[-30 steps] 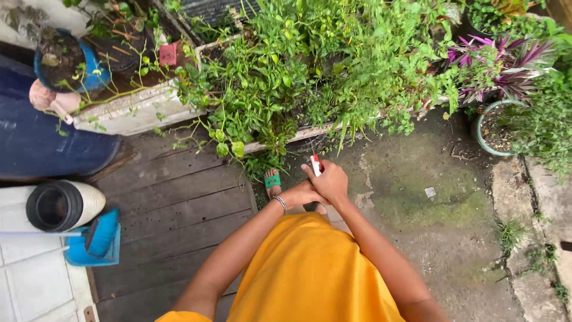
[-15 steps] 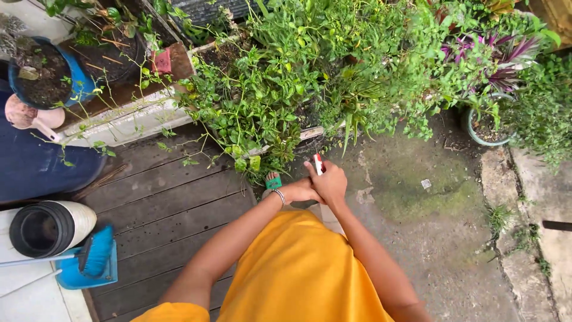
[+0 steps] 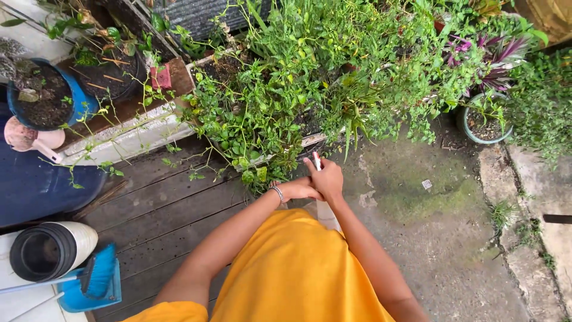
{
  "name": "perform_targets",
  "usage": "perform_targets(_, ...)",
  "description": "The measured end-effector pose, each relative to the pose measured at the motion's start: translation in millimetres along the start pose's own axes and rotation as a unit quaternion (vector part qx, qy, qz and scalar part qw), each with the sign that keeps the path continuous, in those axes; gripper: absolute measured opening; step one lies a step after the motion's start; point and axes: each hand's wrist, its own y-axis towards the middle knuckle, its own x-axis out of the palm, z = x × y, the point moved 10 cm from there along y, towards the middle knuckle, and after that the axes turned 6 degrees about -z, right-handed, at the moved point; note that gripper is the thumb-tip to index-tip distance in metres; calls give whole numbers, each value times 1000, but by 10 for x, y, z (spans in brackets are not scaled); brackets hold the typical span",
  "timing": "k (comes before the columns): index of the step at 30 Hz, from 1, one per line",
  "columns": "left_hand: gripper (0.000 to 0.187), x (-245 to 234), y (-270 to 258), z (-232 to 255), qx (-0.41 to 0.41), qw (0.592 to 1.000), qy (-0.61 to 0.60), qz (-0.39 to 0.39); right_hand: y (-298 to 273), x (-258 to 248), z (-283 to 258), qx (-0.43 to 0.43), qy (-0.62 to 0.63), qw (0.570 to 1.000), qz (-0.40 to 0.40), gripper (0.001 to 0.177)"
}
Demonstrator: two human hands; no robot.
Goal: Watering various potted plants using a spray bottle.
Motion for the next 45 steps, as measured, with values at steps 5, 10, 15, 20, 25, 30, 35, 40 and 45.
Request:
perform_targets(5,42,-30,8,9,8,1000,-3,1,6,-5,-57,-24,46,999,-1,64)
perform_targets(10,42,-7,-41,62,18,1000,-9,0,-51,-78,-129,-31,74,997,9,63)
perform_targets(15,45,15,49,50,13,1000,-8,-4,44,-29,2,-59,92,994,3,66)
perform_targets(20,49,76,-14,104,1,1000,-22,-6,-71,-121,-33,-27,81,996,-18,63)
perform_targets(25,50,106,84,28,4,999,-34,-9,-79,-132,-42,-76,118,990,-26,58)
perform_targets(30,54,208,-87,218,-33,999,-5,9,-125,-150,104,10,72,997,-30,62)
perform_targets(35,60,281,195,47,24,999,-20,8,-58,-113,313,-27,109,994,-16,61)
perform_targets(40,58,434,210,133,-2,1000,25,3,-60,-149,657,26,115,993,-10,60)
perform_targets(45,61,584,368,204,11,999,29,-18,-72,-131,959,13,248,968,-28,53)
